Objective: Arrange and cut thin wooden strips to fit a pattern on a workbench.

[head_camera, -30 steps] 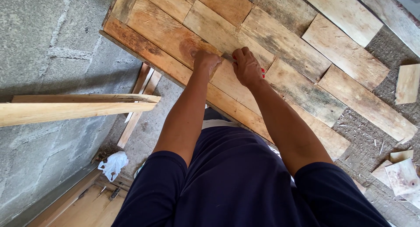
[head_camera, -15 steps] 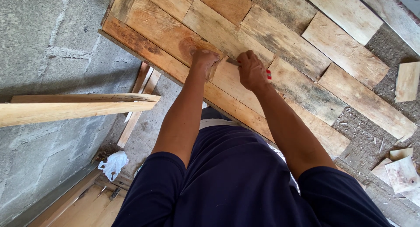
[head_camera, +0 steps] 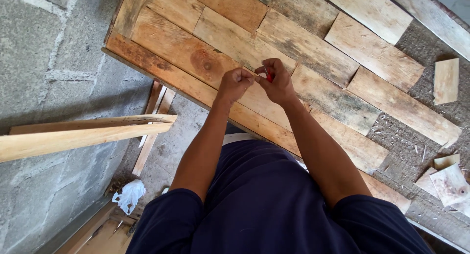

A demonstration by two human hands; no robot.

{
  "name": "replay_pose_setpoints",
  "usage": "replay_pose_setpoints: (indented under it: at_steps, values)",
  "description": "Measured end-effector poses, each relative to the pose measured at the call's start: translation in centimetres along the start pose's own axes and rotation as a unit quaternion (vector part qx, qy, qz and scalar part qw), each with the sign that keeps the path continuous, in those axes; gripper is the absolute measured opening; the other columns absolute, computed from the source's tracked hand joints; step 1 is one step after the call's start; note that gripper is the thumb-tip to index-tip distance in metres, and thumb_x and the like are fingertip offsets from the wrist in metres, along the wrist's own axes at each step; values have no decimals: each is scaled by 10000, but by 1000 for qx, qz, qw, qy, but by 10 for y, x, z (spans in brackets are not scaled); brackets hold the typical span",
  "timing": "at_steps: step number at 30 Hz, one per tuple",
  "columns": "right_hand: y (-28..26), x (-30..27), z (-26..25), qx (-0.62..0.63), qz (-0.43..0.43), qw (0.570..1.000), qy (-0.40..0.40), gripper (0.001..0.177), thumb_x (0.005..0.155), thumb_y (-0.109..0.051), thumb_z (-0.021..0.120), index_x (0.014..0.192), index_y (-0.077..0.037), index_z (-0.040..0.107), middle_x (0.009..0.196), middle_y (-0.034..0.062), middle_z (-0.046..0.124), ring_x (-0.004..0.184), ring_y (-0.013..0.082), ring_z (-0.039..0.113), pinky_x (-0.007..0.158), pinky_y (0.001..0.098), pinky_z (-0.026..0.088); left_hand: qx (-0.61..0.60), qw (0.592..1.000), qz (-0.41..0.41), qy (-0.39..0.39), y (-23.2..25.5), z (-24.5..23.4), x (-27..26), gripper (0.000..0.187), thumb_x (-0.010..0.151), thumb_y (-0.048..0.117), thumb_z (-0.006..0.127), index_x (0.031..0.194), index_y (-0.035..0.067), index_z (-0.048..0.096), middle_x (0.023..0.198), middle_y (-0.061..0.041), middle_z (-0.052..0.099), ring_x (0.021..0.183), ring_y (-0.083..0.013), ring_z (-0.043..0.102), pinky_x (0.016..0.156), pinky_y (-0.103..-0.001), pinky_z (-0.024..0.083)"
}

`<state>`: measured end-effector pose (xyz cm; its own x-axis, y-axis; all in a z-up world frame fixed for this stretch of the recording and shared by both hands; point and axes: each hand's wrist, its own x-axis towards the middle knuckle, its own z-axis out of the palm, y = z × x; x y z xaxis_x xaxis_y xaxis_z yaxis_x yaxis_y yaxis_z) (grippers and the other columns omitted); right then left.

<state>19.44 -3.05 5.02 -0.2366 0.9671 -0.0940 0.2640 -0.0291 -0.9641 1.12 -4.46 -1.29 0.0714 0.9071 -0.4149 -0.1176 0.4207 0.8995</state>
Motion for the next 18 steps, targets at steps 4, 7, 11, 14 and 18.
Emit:
replay_pose_setpoints:
  at_steps: [4,7,11,14,18]
  values:
    - [-25,-3,-10,-54,77,996,-8,423,900,-43,774,1248,-5,536,989,91,724,932,161,679,791,292,548,-3,999,50,-14,-13,15,-6,45,897,7,726,928,-5,694,832,-34,725,759,-78,671,667,-224,548]
    - [-31,-8,-19,-61,70,996,-16,402,910,-48,767,1239,-2,542,1001,109,718,920,167,660,819,309,544,1,999,51,-1,-3,24,-14,28,928,12,713,941,-7,698,826,-48,718,747,-85,661,664,-232,539]
    - [-32,-15,-28,-73,49,996,-25,382,921,-49,746,1238,-4,537,1023,101,709,967,158,688,844,319,556,9,998,52,-21,9,33,-20,37,920,15,709,954,4,702,868,-38,722,782,-76,656,702,-234,549]
    - [-39,-25,-36,-87,67,994,-20,384,915,-48,733,1244,-9,538,998,108,713,928,168,691,825,323,556,46,997,44,-38,16,41,-25,26,928,21,703,952,13,703,862,-28,723,775,-78,653,701,-246,546]
    - [-30,-42,-46,-88,47,995,8,424,878,-35,718,1256,-6,528,969,129,715,870,182,680,791,333,548,114,992,35,-44,26,56,-35,25,930,33,714,946,17,706,838,-23,717,741,-87,623,688,-265,536]
